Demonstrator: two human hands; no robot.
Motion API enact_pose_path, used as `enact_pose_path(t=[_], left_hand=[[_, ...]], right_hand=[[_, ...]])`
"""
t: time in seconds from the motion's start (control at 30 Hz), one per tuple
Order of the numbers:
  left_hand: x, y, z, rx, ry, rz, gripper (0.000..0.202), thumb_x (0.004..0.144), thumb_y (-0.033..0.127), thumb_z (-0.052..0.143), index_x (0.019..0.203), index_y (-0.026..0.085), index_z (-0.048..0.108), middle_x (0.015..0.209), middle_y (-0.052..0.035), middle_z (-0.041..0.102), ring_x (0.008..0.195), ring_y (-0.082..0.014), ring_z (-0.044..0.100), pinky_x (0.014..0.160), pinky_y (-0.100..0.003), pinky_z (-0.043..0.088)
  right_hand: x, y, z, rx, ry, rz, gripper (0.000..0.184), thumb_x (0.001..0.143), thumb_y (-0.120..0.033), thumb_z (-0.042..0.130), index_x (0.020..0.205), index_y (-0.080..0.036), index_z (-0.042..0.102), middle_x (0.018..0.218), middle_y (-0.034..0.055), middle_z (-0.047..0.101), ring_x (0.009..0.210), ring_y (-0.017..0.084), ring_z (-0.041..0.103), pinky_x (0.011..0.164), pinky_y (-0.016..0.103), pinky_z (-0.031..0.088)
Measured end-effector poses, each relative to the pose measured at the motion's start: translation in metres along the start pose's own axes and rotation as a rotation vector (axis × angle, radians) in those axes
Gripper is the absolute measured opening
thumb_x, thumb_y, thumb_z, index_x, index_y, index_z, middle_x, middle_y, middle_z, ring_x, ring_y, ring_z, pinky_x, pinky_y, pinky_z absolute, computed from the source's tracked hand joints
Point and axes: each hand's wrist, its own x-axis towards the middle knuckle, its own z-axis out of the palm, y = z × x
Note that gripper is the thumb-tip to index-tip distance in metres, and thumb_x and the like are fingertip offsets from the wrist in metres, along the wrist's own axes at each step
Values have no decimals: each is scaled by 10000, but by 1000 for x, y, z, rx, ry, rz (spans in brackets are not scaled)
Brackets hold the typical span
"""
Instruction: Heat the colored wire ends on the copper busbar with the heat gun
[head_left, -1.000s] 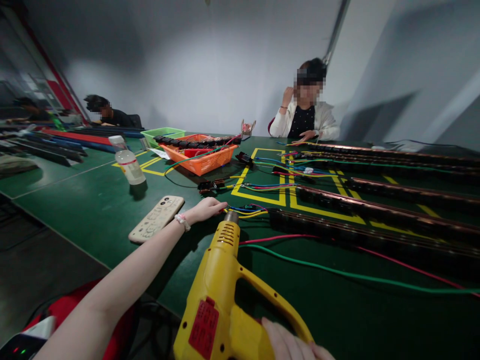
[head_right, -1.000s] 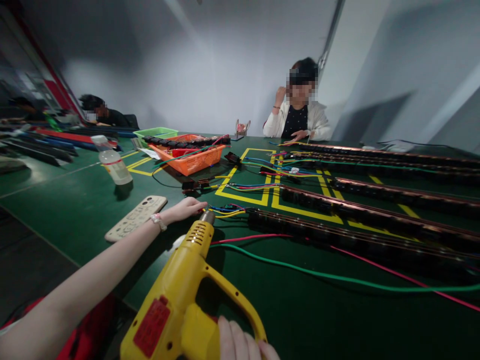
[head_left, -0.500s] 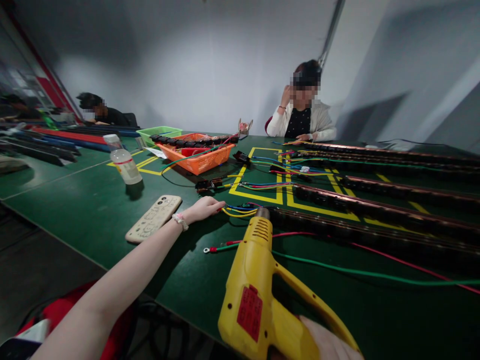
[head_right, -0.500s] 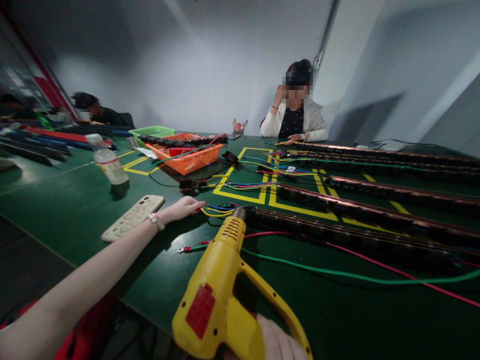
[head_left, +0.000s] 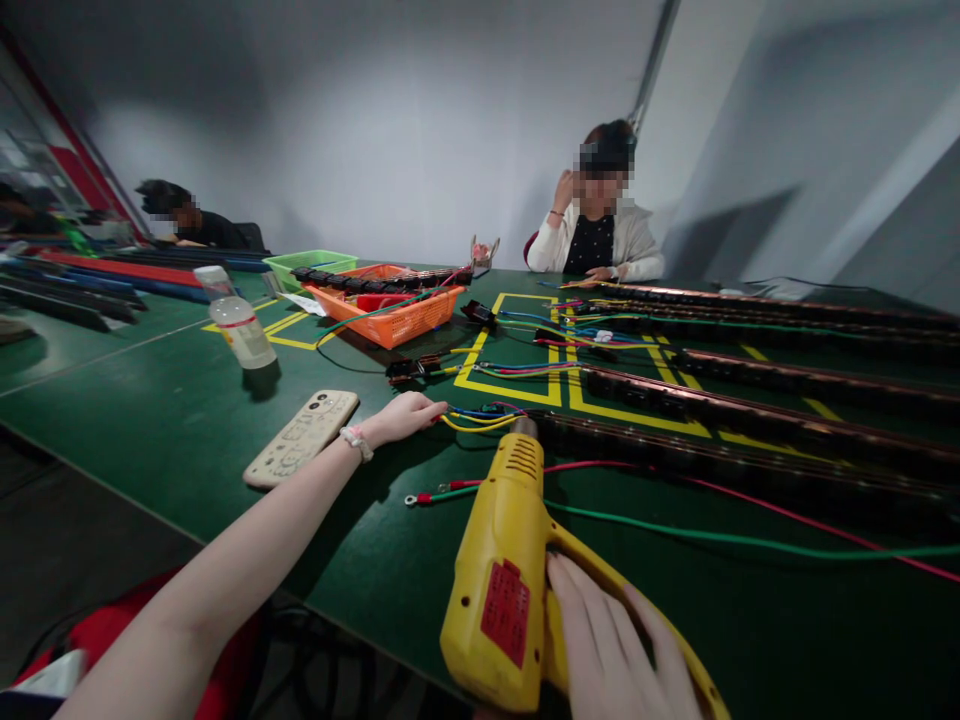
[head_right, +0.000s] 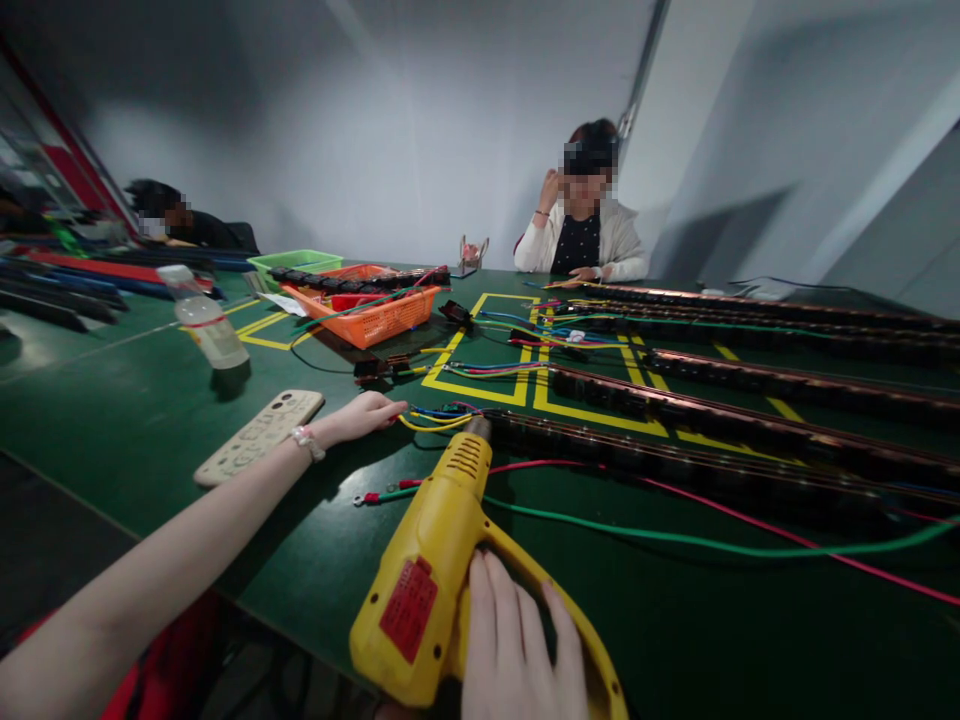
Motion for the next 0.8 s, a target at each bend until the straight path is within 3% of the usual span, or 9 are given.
enact_pose_path(t=[0.07,0.13,0.23,0.3,0.37,0.5,0.63,0.8], left_hand=[[-1,2,0,20,-2,-2,691,759,768,257,533,122,350,489,7,341,447,-34,250,498,-209,194],[-1,2,-1,38,-6,-5,685,772,756,249,539,120,352,492,8,345,450,-34,252,504,-207,200],[0,0,-1,42,-11,-3,675,784,742,246,542,120,341,492,10,342,450,-33,251,507,-207,202],[1,-2,0,34,-19,2,672,785,738,246,542,119,346,495,9,345,450,-32,249,506,-207,201],[2,-3,0,23,-25,2,678,781,742,246,547,118,369,502,6,362,456,-33,253,506,-206,203],[2,-1,0,25,-23,8,689,774,749,244,548,114,383,507,3,365,468,-34,256,506,-203,203],[0,2,-1,53,-24,11,689,784,738,237,554,107,389,517,3,353,488,-36,260,511,-197,196],[-6,6,-7,229,-12,60,678,853,661,206,604,102,498,540,-8,426,507,-42,299,531,-191,203]], right_hand=[[11,-9,1,41,-18,74,841,712,-801,302,1103,-109,576,1047,77,602,877,127,544,805,292,382],[21,-23,-1,67,-54,187,1068,635,-891,261,1250,-44,469,862,88,597,673,93,502,625,249,364],[29,-46,-6,80,-163,377,1174,619,-890,281,1423,-36,222,804,80,558,670,128,496,640,272,396],[31,-57,-6,67,-192,412,1094,669,-779,409,1446,-54,153,833,83,552,697,142,497,664,288,404],[30,-65,-4,55,-186,391,933,738,-573,485,1451,-70,154,836,83,543,707,139,492,663,281,395],[34,-86,3,79,-123,381,726,781,-273,399,1456,-114,182,794,76,522,693,135,479,666,285,374],[46,-110,8,133,-41,501,747,741,-142,331,1465,-128,148,758,73,503,690,153,461,685,321,336],[52,-121,10,187,-4,518,720,742,-162,315,1452,-148,196,750,70,487,678,159,422,686,327,290]])
